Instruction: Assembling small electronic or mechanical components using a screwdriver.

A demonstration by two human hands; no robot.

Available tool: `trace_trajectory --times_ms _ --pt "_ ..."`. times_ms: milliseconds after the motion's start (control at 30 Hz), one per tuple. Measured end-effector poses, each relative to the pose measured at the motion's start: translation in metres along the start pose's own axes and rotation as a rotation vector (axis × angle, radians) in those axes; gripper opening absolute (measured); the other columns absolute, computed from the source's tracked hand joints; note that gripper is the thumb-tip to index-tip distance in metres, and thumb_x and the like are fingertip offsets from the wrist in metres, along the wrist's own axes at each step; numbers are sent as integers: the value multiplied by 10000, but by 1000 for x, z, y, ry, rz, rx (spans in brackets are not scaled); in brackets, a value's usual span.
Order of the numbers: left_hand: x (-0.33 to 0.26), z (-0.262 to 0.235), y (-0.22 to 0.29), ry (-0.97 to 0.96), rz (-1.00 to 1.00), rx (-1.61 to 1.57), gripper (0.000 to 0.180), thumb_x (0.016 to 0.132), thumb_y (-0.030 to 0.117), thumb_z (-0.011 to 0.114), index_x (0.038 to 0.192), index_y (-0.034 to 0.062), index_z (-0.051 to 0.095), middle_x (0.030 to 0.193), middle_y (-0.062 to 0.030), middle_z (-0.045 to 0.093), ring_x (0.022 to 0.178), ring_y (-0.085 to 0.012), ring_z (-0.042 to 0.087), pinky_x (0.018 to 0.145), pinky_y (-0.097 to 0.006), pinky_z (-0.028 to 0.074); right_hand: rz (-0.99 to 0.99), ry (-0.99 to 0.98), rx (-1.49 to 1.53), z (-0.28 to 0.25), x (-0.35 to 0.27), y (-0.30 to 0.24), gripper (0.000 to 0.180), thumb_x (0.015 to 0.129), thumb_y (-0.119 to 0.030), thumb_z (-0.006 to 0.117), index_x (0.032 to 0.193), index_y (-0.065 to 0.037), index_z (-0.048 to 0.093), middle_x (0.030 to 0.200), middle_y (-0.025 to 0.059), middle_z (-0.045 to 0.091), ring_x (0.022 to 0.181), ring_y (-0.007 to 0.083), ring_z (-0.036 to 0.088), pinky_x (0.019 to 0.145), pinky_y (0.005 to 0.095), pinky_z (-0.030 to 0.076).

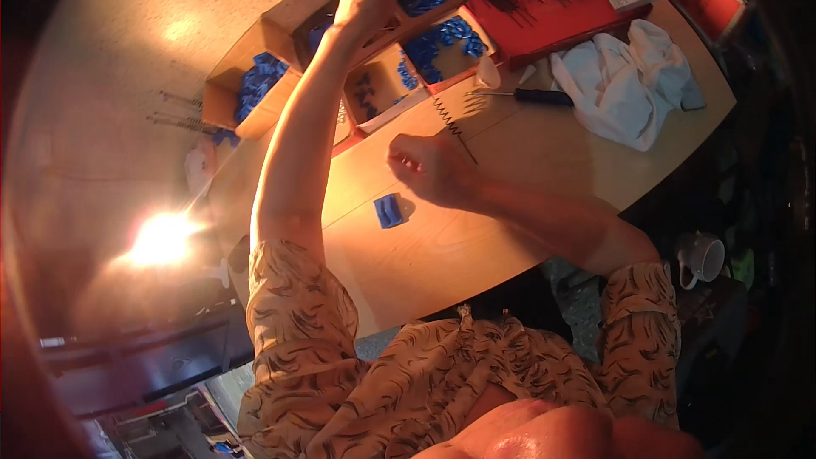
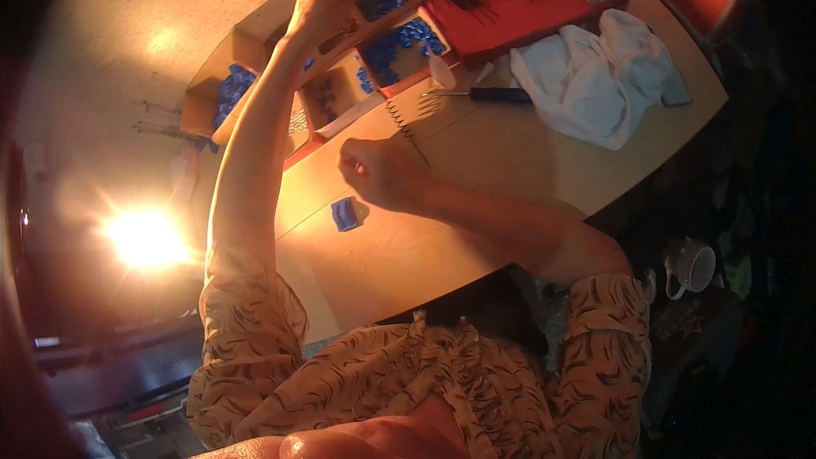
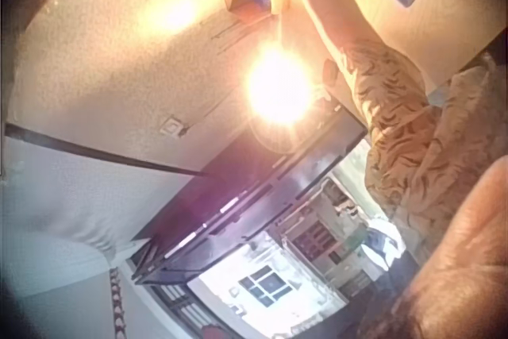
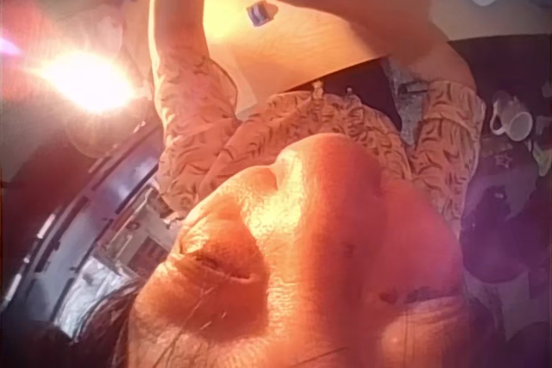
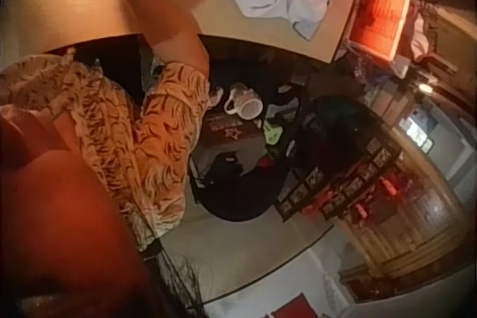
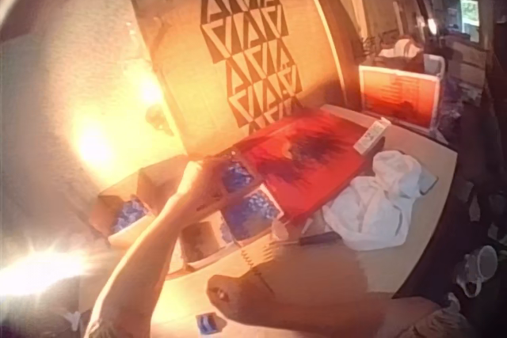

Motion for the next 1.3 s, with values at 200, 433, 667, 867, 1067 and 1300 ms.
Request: trace_trajectory --times_ms 200,433,667,867,1067,1300 --pt "-122 -37 44 -23 -405 -1325 286 971 92 649 1225 -39 639 1119 -72 698 992 -138 670 934 -271 543 278 22 388 -4 -3 18 147 992 -129 563 1007 17 574 876 139 700 683 188 703 573 312 564" --pt "-239 -64 75 -52 -518 -1660 210 1023 146 585 1189 32 642 1088 -56 692 983 -101 625 867 -226 517 517 8 539 -14 -13 -20 220 1020 -200 522 1104 -6 585 932 111 690 755 154 680 594 263 531" --pt "-297 -43 67 -39 -459 -1764 197 993 178 637 1145 71 705 1077 -1 699 970 -81 600 923 -253 493 382 97 500 19 -29 -77 239 1024 -245 581 1054 -21 657 890 23 635 635 36 496 514 202 409" --pt "-306 -41 71 -94 -378 -1425 260 986 234 654 1168 61 724 1110 -21 720 1060 -110 637 950 -274 489 381 185 425 23 -44 -75 192 994 -215 641 1006 -25 669 752 -3 595 533 18 409 447 179 302" --pt "-333 -34 24 -144 -308 -858 398 871 234 773 1241 110 696 1211 -69 693 1074 -160 654 990 -331 515 426 183 328 15 -63 -72 184 991 -197 638 977 -15 662 719 0 586 498 6 369 434 181 268" --pt "-337 -22 45 305 -18 -76 540 728 364 860 1173 90 722 1160 -133 711 1026 -265 698 922 -370 546 543 196 416 11 -89 -54 129 1008 -122 580 1032 -4 627 820 65 630 474 22 358 425 178 281"
Point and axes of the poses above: each hand's wrist, its own x-axis towards the middle knuckle, its own z-axis out of the palm, y = z × x, the point moved 4 cm from there along x, towards the middle knuckle
